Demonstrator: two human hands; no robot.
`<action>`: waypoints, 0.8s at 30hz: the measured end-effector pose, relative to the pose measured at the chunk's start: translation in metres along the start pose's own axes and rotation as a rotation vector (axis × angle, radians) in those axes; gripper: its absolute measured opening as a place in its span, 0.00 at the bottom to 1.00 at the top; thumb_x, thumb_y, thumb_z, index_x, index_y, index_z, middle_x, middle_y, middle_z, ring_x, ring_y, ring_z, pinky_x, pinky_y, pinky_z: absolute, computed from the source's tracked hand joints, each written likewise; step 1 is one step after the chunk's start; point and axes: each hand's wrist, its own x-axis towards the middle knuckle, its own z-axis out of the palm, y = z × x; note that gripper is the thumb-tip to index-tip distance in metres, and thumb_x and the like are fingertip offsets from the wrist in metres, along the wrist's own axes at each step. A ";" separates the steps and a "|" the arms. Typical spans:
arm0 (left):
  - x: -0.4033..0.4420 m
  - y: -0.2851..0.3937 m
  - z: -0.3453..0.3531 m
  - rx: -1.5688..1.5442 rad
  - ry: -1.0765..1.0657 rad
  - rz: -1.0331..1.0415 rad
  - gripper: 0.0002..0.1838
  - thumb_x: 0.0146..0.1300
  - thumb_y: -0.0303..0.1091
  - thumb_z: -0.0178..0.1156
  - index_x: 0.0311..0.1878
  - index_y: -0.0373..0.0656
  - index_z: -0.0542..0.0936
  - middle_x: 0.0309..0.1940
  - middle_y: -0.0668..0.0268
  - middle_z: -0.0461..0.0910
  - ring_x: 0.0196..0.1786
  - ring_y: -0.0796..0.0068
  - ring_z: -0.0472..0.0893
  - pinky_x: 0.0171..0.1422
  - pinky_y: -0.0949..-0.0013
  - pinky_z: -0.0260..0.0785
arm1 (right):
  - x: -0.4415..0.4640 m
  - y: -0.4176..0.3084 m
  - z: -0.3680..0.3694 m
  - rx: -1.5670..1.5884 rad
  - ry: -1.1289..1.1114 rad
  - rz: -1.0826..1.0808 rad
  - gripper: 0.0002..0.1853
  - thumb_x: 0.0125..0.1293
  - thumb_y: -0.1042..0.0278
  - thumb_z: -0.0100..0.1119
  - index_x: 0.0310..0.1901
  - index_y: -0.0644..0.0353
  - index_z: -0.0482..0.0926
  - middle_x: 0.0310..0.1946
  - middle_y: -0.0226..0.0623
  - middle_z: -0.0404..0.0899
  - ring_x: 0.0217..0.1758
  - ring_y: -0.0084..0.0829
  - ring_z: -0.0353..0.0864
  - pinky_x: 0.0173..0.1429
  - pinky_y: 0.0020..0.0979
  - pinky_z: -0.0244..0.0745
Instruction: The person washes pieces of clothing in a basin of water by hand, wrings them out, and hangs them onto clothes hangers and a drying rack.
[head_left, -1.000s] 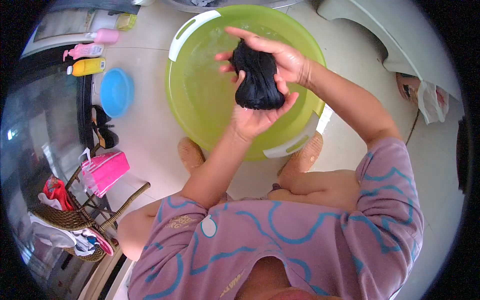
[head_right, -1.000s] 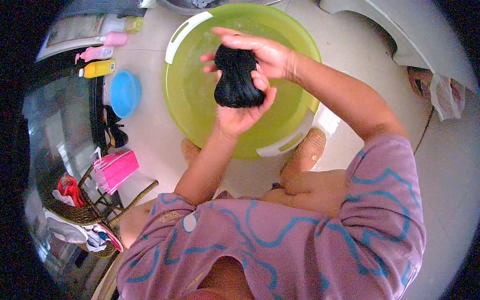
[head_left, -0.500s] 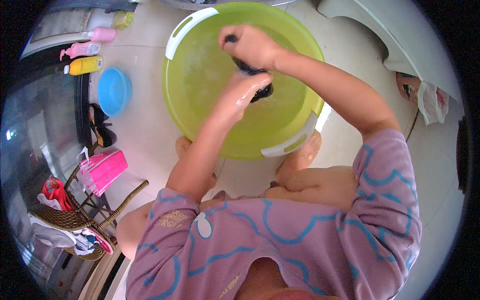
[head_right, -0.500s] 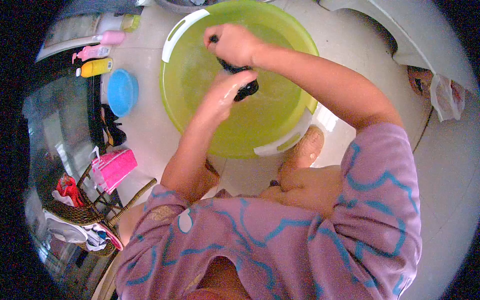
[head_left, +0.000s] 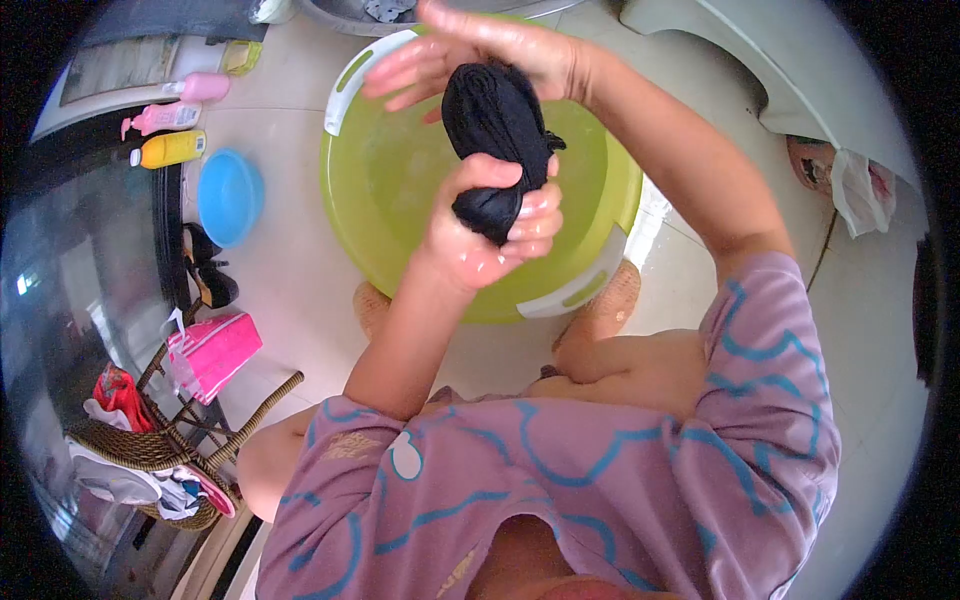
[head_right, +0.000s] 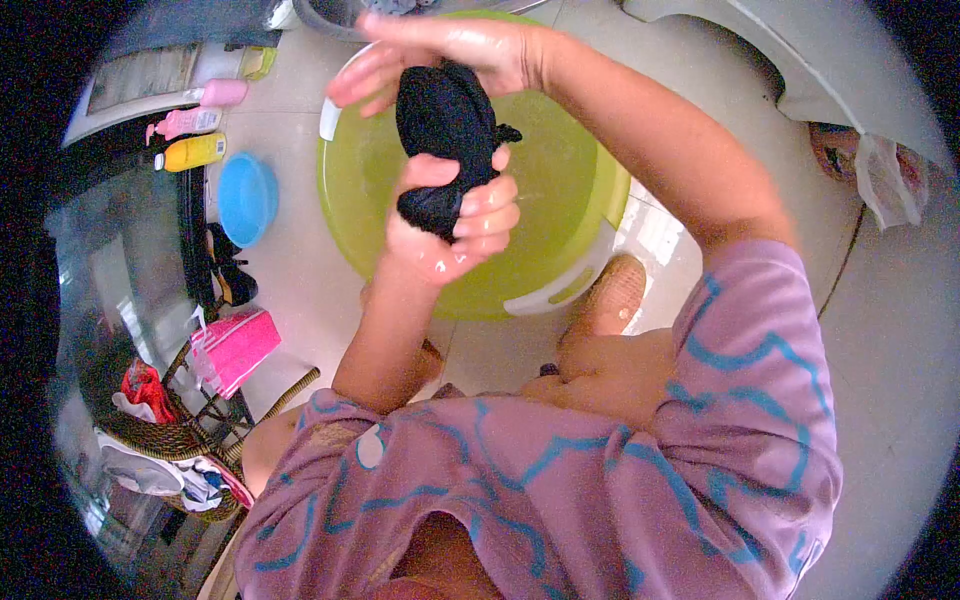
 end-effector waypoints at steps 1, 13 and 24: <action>0.001 -0.005 0.007 -0.053 -0.086 -0.012 0.18 0.58 0.40 0.58 0.47 0.39 0.71 0.23 0.68 0.67 0.22 0.77 0.65 0.22 0.75 0.57 | -0.002 0.005 0.002 0.182 -0.030 -0.070 0.43 0.64 0.29 0.50 0.68 0.59 0.65 0.62 0.39 0.71 0.66 0.36 0.69 0.70 0.42 0.62; 0.012 -0.009 0.039 -0.361 -0.493 0.233 0.21 0.60 0.43 0.59 0.53 0.43 0.72 0.27 0.70 0.67 0.27 0.80 0.66 0.28 0.76 0.61 | -0.019 0.005 0.051 0.353 -0.104 -0.551 0.33 0.69 0.36 0.47 0.62 0.58 0.71 0.56 0.43 0.75 0.57 0.35 0.76 0.62 0.36 0.71; 0.008 0.002 0.010 0.251 -0.137 0.203 0.18 0.53 0.40 0.61 0.42 0.36 0.73 0.25 0.64 0.72 0.24 0.74 0.69 0.25 0.73 0.62 | -0.028 -0.011 0.052 -0.247 0.164 -0.187 0.13 0.58 0.63 0.70 0.42 0.57 0.79 0.42 0.31 0.79 0.46 0.24 0.75 0.53 0.27 0.71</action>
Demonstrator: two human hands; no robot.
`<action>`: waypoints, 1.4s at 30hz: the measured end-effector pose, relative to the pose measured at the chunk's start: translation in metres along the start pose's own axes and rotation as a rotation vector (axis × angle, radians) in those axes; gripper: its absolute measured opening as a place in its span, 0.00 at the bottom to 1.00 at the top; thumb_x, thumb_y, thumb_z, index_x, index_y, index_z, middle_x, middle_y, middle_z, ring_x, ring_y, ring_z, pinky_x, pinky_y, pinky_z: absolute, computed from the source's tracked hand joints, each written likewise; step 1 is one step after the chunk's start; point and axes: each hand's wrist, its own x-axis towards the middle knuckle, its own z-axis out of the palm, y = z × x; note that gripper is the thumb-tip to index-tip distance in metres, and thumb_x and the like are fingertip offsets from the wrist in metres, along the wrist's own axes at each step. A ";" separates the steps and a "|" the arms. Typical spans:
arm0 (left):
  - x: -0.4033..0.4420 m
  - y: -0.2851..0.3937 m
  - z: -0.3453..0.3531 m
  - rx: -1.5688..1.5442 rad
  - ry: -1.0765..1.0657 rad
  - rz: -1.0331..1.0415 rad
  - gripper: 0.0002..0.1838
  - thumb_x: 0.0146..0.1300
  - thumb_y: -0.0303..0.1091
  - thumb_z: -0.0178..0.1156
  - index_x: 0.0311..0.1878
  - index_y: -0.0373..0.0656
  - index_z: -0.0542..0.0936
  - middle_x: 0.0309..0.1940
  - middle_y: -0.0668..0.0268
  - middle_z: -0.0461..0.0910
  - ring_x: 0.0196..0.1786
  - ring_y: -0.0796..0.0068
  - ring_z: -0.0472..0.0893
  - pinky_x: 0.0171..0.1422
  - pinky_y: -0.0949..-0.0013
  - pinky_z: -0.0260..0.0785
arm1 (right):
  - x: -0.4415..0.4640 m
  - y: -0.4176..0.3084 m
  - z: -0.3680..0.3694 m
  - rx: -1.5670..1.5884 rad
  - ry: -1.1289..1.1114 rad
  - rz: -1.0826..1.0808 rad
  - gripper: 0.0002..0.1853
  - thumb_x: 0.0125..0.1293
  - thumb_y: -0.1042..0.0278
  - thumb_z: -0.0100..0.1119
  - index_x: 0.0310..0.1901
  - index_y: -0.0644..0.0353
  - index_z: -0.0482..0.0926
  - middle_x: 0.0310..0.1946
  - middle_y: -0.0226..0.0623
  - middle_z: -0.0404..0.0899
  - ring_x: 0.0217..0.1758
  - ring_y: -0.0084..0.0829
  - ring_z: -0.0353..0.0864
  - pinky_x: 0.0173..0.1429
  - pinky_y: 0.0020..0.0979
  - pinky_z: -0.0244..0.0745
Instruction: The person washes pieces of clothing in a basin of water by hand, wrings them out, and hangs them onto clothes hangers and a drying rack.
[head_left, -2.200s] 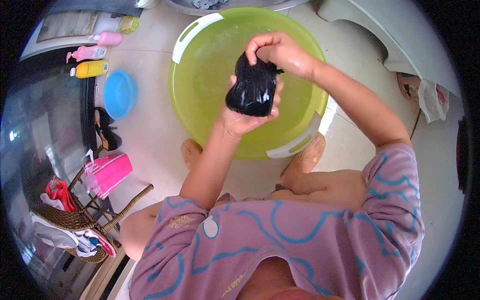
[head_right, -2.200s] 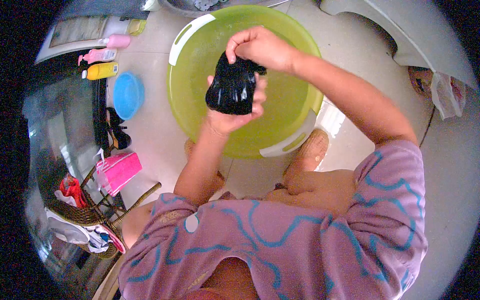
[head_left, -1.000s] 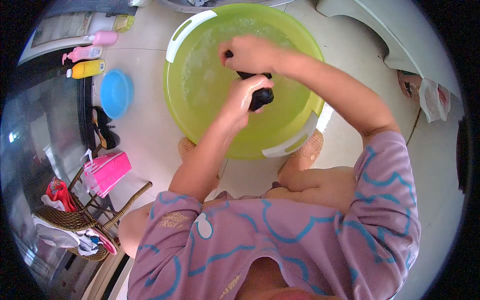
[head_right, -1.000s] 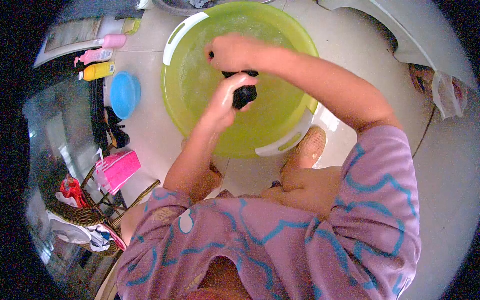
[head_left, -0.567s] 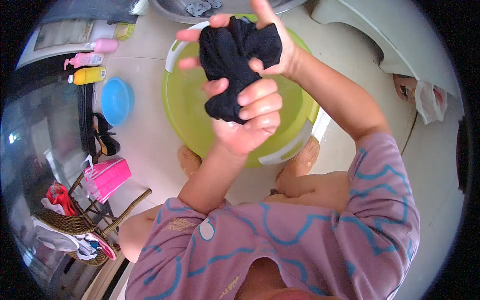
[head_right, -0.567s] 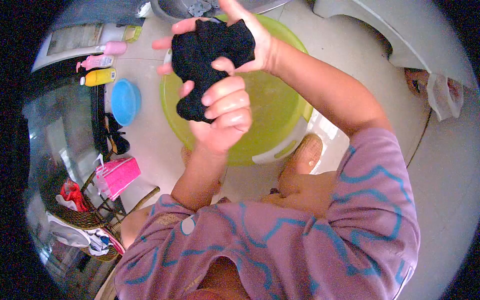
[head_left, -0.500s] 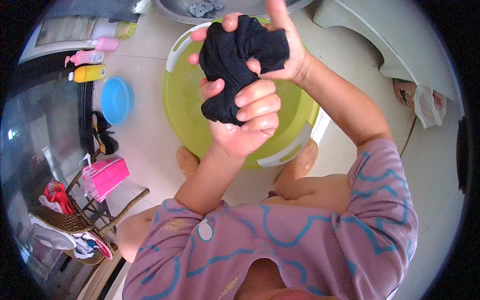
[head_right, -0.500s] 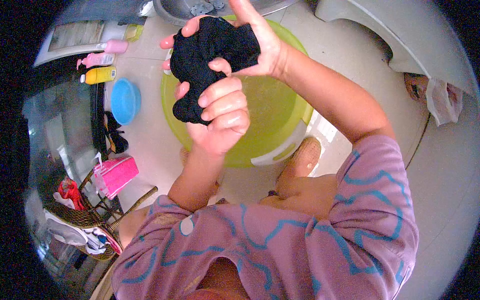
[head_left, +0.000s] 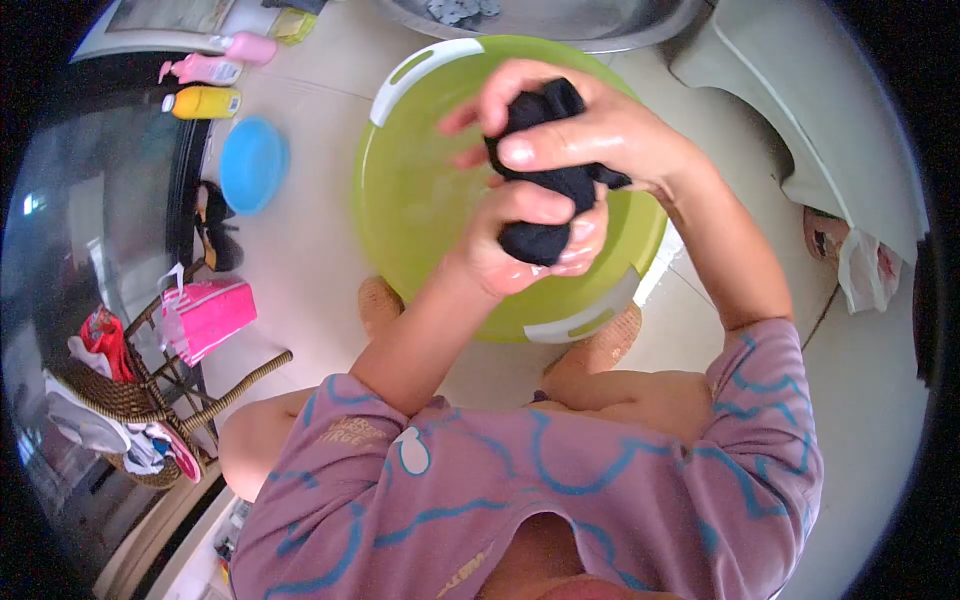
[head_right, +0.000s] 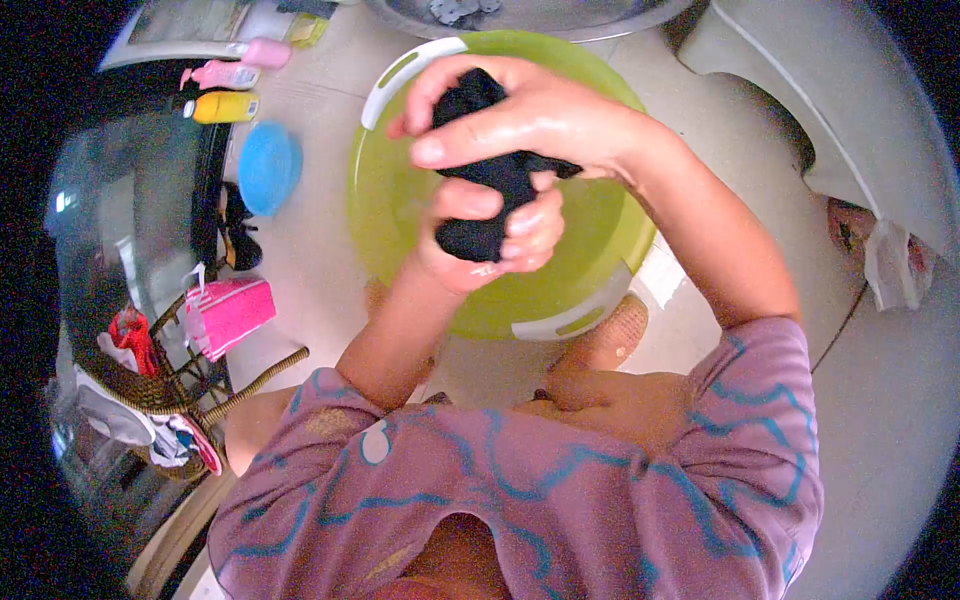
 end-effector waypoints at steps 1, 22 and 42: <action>0.001 0.000 -0.004 0.087 -0.005 -0.019 0.17 0.53 0.40 0.61 0.38 0.36 0.73 0.24 0.64 0.73 0.23 0.73 0.70 0.25 0.72 0.62 | -0.002 0.000 0.002 0.047 -0.001 0.041 0.13 0.58 0.63 0.70 0.41 0.57 0.78 0.41 0.32 0.79 0.44 0.24 0.76 0.51 0.27 0.72; -0.009 0.008 -0.049 -0.067 0.046 0.191 0.47 0.58 0.68 0.57 0.71 0.45 0.58 0.65 0.59 0.67 0.70 0.64 0.65 0.74 0.51 0.58 | -0.004 0.010 0.001 -1.320 0.292 -0.781 0.15 0.44 0.73 0.67 0.38 0.55 0.80 0.36 0.36 0.78 0.36 0.39 0.80 0.38 0.34 0.77; 0.061 0.038 0.012 0.817 0.609 1.407 0.20 0.62 0.31 0.61 0.56 0.45 0.68 0.65 0.57 0.67 0.67 0.62 0.66 0.73 0.59 0.55 | 0.040 -0.004 0.024 0.370 0.755 -0.331 0.11 0.66 0.73 0.59 0.49 0.62 0.74 0.36 0.33 0.78 0.39 0.25 0.78 0.46 0.26 0.74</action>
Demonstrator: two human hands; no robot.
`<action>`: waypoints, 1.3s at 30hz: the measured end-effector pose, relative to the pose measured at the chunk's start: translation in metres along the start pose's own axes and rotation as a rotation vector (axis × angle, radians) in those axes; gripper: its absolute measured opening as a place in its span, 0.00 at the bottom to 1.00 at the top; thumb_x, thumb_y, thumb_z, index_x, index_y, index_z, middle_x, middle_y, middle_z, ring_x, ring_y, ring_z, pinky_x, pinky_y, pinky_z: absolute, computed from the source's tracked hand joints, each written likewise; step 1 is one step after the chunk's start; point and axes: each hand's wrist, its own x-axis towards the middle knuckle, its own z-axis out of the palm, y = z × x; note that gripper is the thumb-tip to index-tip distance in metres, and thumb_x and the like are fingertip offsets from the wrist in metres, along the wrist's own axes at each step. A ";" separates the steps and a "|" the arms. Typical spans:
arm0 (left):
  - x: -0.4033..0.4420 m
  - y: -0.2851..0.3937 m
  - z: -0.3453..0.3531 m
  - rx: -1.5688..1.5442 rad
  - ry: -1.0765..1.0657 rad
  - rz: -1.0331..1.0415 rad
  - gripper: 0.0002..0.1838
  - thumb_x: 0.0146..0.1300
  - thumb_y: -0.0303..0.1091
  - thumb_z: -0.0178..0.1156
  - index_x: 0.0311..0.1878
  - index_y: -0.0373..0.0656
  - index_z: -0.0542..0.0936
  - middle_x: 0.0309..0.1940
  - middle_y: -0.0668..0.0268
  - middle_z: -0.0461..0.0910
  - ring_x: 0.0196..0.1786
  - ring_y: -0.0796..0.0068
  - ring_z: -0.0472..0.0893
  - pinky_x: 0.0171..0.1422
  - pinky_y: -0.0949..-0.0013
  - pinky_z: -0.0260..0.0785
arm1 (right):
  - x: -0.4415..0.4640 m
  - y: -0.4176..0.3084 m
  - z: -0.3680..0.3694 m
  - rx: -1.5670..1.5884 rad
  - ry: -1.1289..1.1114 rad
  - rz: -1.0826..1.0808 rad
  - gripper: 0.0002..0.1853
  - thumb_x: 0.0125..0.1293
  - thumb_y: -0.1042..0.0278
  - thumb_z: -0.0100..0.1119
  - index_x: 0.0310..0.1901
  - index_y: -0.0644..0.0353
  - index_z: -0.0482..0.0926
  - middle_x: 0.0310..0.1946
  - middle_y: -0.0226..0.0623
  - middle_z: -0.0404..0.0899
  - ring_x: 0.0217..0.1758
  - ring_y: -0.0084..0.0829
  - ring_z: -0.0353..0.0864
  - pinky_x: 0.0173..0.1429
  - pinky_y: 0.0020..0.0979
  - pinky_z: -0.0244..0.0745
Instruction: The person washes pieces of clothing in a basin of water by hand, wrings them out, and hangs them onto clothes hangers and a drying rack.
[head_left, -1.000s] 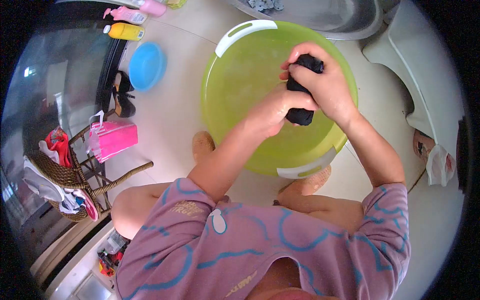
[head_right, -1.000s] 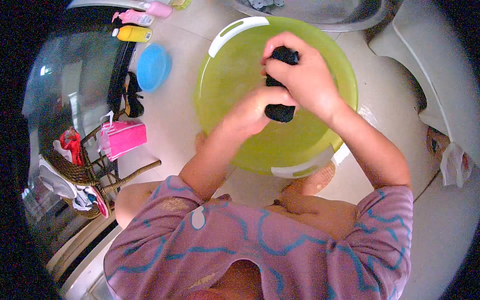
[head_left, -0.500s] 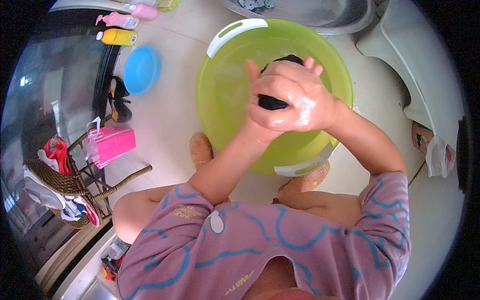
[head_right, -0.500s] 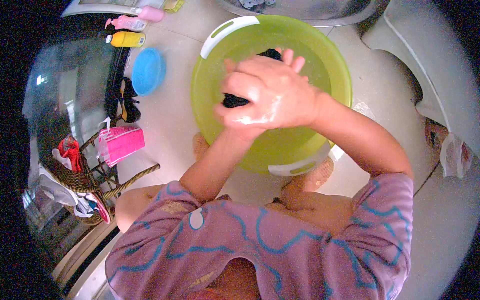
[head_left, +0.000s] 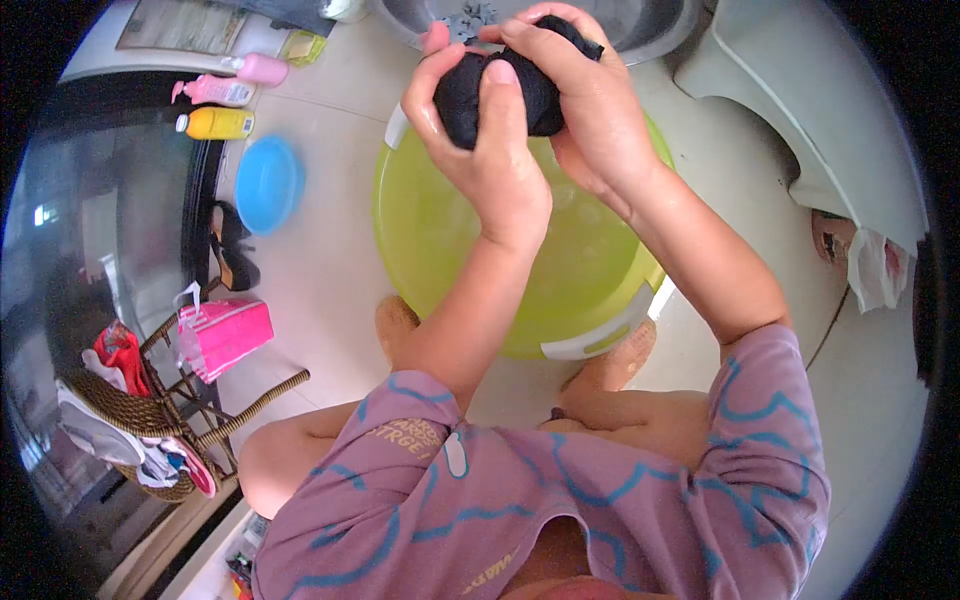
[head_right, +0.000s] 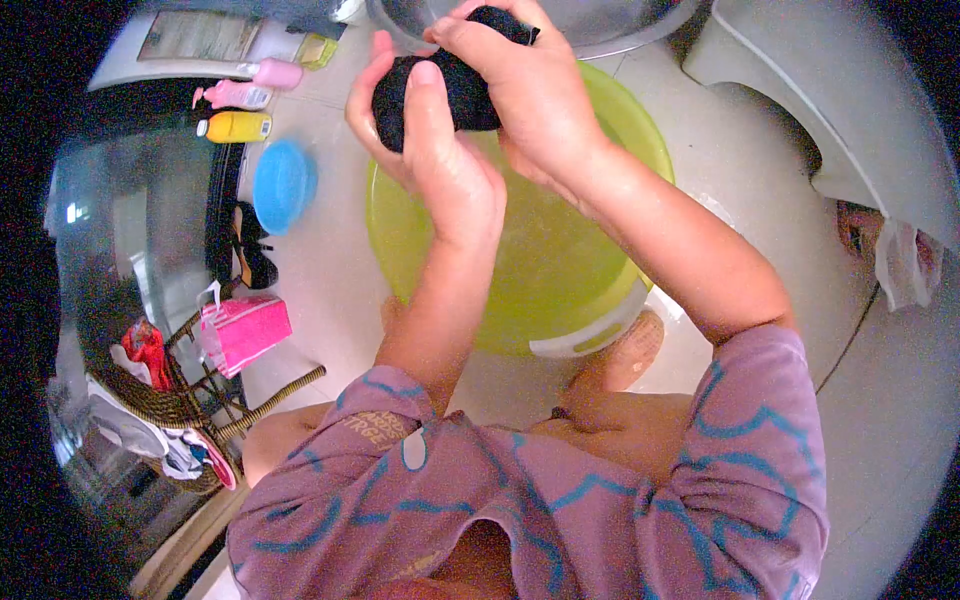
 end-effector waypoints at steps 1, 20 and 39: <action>-0.001 0.003 0.001 0.155 -0.007 0.158 0.16 0.60 0.25 0.61 0.51 0.42 0.72 0.59 0.52 0.73 0.61 0.58 0.72 0.70 0.58 0.60 | -0.001 0.003 -0.006 0.011 0.018 -0.004 0.11 0.65 0.70 0.60 0.46 0.62 0.74 0.34 0.34 0.78 0.35 0.26 0.78 0.41 0.27 0.74; -0.047 0.045 -0.037 0.573 -1.631 0.653 0.08 0.35 0.42 0.54 0.19 0.52 0.72 0.24 0.73 0.69 0.34 0.70 0.73 0.42 0.65 0.69 | -0.036 0.020 -0.056 -0.249 -0.541 0.811 0.10 0.53 0.67 0.56 0.36 0.62 0.79 0.19 0.27 0.70 0.21 0.17 0.64 0.26 0.21 0.59; -0.037 -0.003 -0.040 0.432 -0.866 0.388 0.21 0.61 0.38 0.57 0.58 0.53 0.75 0.59 0.66 0.70 0.68 0.67 0.64 0.73 0.51 0.53 | 0.009 0.016 -0.084 -0.814 -0.239 -0.166 0.04 0.65 0.73 0.50 0.35 0.61 0.75 0.30 0.29 0.72 0.33 0.20 0.70 0.41 0.22 0.66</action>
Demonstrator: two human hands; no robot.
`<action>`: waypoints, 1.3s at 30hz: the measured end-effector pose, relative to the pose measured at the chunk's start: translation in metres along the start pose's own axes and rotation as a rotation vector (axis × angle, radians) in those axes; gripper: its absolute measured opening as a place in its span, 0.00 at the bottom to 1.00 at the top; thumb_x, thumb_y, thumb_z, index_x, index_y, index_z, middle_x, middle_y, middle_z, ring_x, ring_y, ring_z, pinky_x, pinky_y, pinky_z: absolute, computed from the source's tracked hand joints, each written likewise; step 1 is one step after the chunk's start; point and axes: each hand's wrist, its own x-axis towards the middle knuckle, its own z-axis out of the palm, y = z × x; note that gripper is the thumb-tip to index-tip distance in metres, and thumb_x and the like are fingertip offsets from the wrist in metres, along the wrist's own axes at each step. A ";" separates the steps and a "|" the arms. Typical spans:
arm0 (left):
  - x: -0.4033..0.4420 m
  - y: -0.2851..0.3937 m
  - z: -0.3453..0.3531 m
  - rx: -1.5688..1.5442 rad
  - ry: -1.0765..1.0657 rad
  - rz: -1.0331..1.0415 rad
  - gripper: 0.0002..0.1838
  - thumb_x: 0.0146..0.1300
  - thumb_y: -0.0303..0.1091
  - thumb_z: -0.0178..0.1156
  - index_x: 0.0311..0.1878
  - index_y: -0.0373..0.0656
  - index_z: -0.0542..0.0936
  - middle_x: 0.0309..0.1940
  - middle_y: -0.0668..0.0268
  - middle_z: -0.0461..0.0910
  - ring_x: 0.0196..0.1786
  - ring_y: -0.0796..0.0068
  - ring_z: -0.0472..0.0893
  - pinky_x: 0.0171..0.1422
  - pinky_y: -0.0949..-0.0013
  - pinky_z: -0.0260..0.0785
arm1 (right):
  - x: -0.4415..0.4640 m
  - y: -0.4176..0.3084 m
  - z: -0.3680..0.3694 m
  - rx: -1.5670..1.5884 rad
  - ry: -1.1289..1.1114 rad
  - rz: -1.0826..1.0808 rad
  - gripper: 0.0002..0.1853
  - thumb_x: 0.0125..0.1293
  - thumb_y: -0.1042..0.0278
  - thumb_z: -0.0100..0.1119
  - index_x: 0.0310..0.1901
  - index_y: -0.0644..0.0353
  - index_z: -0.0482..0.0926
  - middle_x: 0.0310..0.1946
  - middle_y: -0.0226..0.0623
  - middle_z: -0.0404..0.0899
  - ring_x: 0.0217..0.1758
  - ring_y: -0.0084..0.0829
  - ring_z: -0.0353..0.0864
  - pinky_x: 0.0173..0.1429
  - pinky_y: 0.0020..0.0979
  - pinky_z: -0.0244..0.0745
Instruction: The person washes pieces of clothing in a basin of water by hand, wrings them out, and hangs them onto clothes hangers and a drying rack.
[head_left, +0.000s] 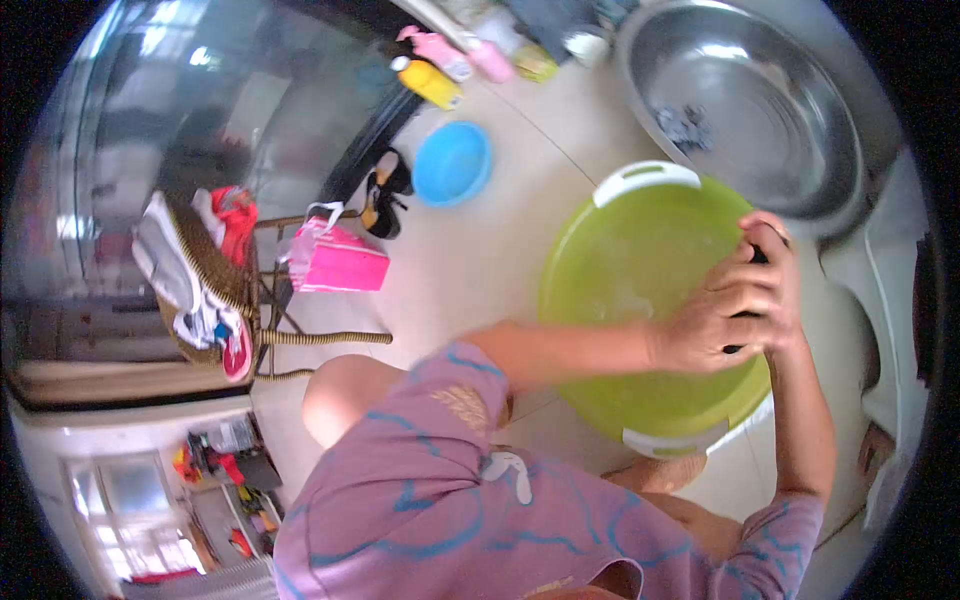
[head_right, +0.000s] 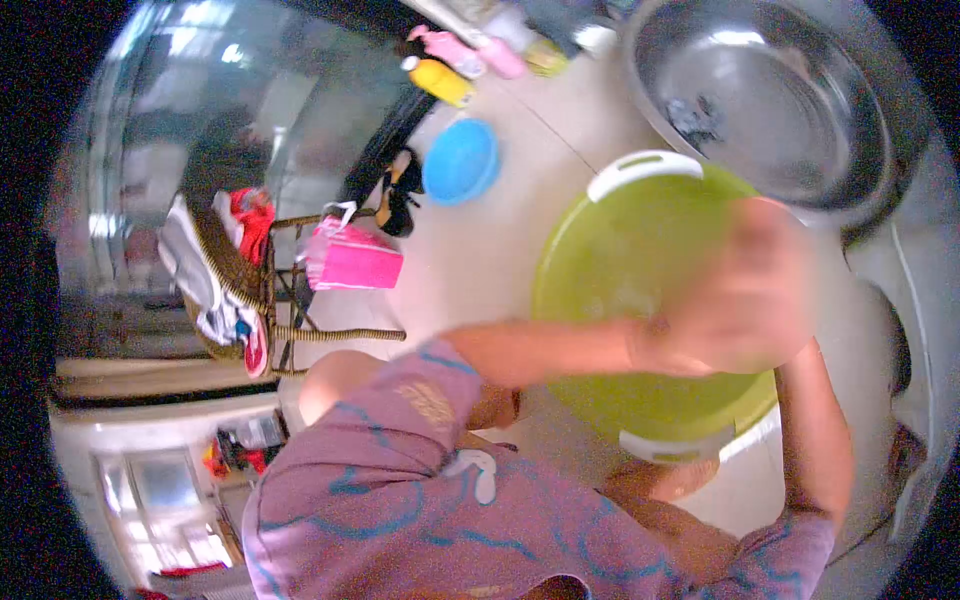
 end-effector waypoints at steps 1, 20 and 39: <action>0.007 0.016 0.002 -0.088 0.111 -0.184 0.25 0.65 0.41 0.55 0.66 0.54 0.68 0.66 0.66 0.65 0.72 0.66 0.59 0.75 0.51 0.49 | 0.004 0.005 -0.003 -0.073 0.040 -0.101 0.06 0.66 0.76 0.47 0.36 0.64 0.75 0.34 0.31 0.74 0.39 0.20 0.71 0.48 0.22 0.66; -0.068 -0.009 0.035 -2.961 0.868 -0.973 0.17 0.69 0.52 0.53 0.52 0.51 0.72 0.47 0.68 0.75 0.46 0.78 0.74 0.51 0.70 0.72 | -0.022 -0.071 0.030 -0.640 -0.562 -1.326 0.13 0.41 0.68 0.63 0.33 0.55 0.79 0.29 0.33 0.74 0.31 0.35 0.77 0.38 0.36 0.78; 0.070 0.023 -0.016 -0.840 0.995 -0.502 0.11 0.62 0.21 0.55 0.47 0.41 0.76 0.52 0.63 0.76 0.57 0.70 0.74 0.66 0.65 0.63 | -0.006 -0.064 0.049 0.532 0.177 -0.331 0.09 0.69 0.72 0.50 0.49 0.62 0.72 0.51 0.44 0.77 0.59 0.37 0.74 0.68 0.40 0.63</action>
